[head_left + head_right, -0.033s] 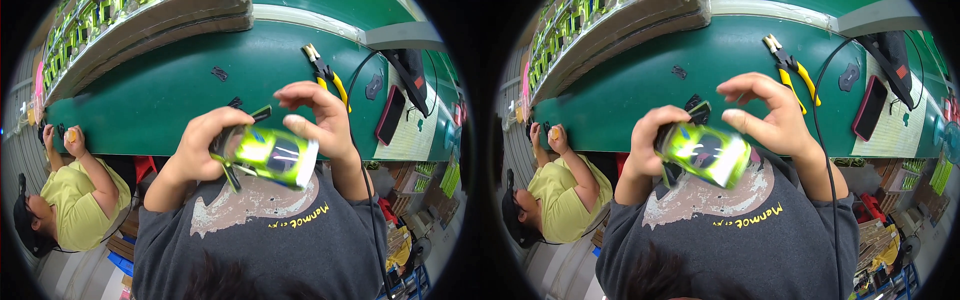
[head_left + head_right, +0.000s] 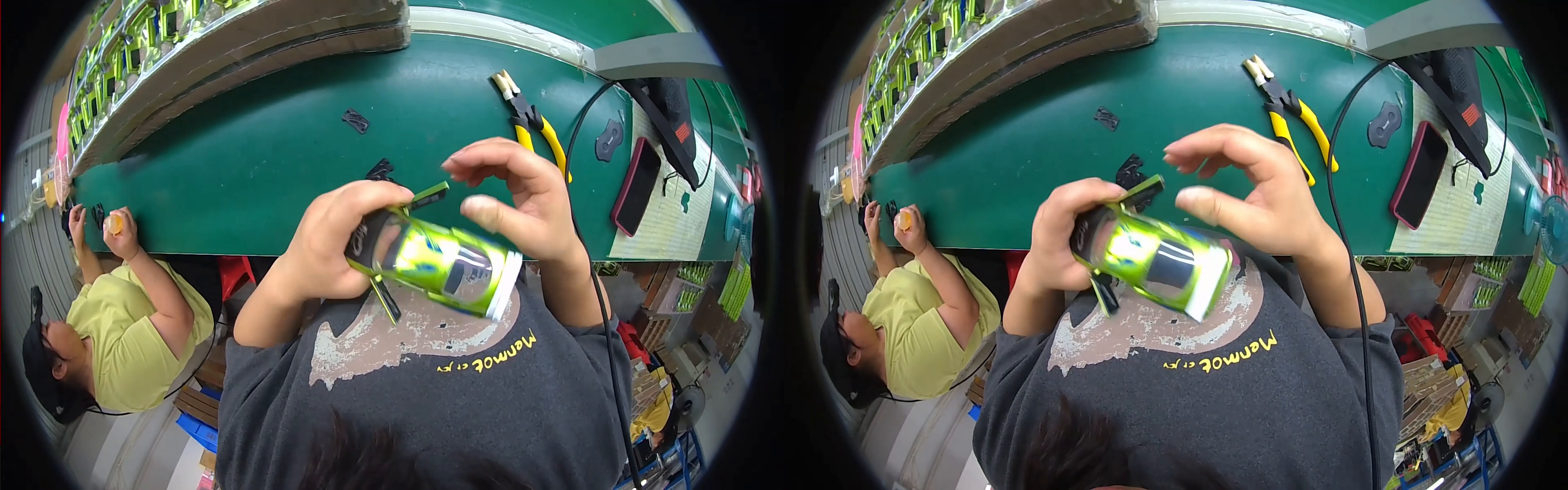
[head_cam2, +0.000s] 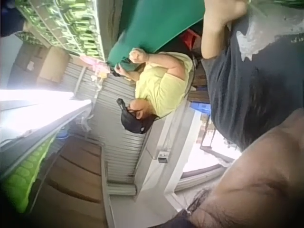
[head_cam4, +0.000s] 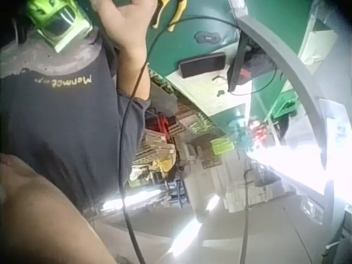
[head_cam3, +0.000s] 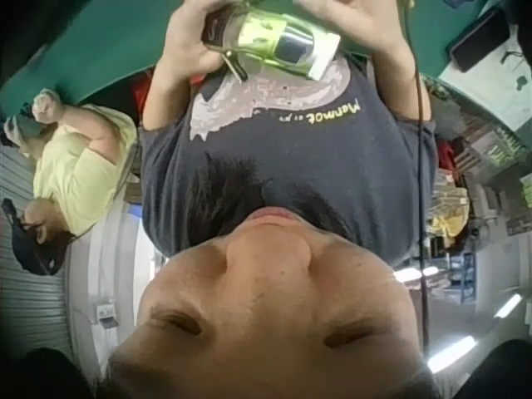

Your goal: The person assembles small black plastic components onto a green toy car shell by hand at a production line workbench.

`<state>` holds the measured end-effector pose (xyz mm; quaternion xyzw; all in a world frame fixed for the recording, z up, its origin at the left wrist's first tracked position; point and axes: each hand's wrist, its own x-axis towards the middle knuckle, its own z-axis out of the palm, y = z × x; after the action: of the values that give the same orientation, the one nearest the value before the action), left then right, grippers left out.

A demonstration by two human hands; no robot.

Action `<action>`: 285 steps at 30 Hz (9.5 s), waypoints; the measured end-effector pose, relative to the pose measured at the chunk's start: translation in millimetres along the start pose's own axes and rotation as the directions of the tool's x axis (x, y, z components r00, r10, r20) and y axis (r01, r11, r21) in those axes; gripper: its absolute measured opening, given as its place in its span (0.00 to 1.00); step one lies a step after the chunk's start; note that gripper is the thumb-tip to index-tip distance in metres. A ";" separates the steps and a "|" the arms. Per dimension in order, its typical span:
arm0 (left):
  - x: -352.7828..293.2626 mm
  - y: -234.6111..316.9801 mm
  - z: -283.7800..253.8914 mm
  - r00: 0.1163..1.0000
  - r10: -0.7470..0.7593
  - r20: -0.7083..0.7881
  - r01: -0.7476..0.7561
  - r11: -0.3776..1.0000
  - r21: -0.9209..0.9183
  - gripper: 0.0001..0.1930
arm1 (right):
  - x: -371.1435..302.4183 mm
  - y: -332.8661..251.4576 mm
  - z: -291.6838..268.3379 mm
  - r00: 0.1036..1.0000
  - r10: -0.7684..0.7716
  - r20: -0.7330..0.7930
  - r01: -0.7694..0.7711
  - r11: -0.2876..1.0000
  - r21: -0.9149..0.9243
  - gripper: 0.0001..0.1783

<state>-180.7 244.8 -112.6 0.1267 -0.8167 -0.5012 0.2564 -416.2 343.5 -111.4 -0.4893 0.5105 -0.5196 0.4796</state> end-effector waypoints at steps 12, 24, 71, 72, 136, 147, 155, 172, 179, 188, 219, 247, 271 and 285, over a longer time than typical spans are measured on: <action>6.3 11.2 3.4 0.996 0.072 0.055 -0.077 0.993 0.085 0.42 | 7.3 -4.9 1.3 0.934 -0.288 0.212 0.345 0.880 -0.326 0.11; 12.4 12.2 -0.1 0.994 0.093 0.055 -0.098 0.991 0.091 0.45 | 11.7 -5.9 7.4 0.902 -0.395 0.175 0.432 0.816 -0.385 0.11; 14.7 20.0 -23.9 0.993 -0.011 -0.117 0.083 0.777 0.624 0.19 | 25.0 -33.4 25.6 0.966 -0.119 0.229 0.217 0.855 -0.471 0.56; 13.7 15.8 -34.0 0.987 -0.069 -0.145 0.137 0.832 0.537 0.15 | 30.0 -40.8 20.6 0.950 -0.245 0.195 0.312 0.789 -0.530 0.58; -0.3 16.3 -27.6 1.000 -0.025 0.003 0.016 0.722 0.692 0.38 | 19.2 -0.7 25.1 0.959 0.236 0.159 -0.202 0.957 -0.207 0.19; 28.1 -3.9 -17.1 0.896 0.018 0.444 -0.204 0.904 0.375 0.45 | 28.6 -18.9 22.4 0.833 0.192 0.519 0.205 0.764 -0.612 0.06; 16.0 -4.9 -15.3 0.989 -0.106 0.101 0.040 0.860 0.508 0.41 | 49.0 -12.2 5.5 0.918 -0.388 0.085 0.329 0.624 -0.708 0.10; 18.2 -5.1 -13.7 0.911 -0.092 -0.402 0.324 0.763 0.560 0.23 | 31.9 -18.6 54.7 0.909 -0.394 0.135 0.371 0.617 -0.694 0.09; -7.2 -14.5 -25.3 0.742 -0.009 -0.670 0.485 0.697 0.528 0.21 | 41.2 18.1 49.5 0.954 -0.182 0.239 0.295 0.729 -0.618 0.19; -19.9 -10.7 -24.5 0.703 -0.147 -0.696 0.560 0.717 0.414 0.21 | 53.7 46.8 41.5 0.854 -0.047 0.518 0.435 0.610 -0.663 0.08; 7.6 -18.3 20.5 0.842 0.028 -0.538 0.357 0.720 0.596 0.31 | 24.4 22.7 35.9 0.927 0.375 0.008 -0.356 0.873 0.334 0.09; 11.8 -12.4 29.9 0.836 -0.015 -0.548 0.360 0.770 0.527 0.28 | 20.4 14.8 47.3 0.955 -0.293 0.036 0.278 0.851 -0.446 0.14; 11.0 5.4 23.7 0.963 0.186 -0.194 0.000 0.722 0.692 0.14 | 17.4 12.9 28.0 0.918 -0.396 -0.002 0.367 0.852 -0.373 0.14; 8.8 2.6 24.3 0.929 0.293 -0.228 -0.074 0.748 0.659 0.13 | 14.1 7.7 34.3 0.814 -0.581 -0.022 0.508 0.728 -0.460 0.12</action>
<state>-201.3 260.3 -116.6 0.2030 -0.8944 -0.1376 0.3740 -382.9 327.2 -118.8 -0.6670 0.4838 -0.5489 0.1406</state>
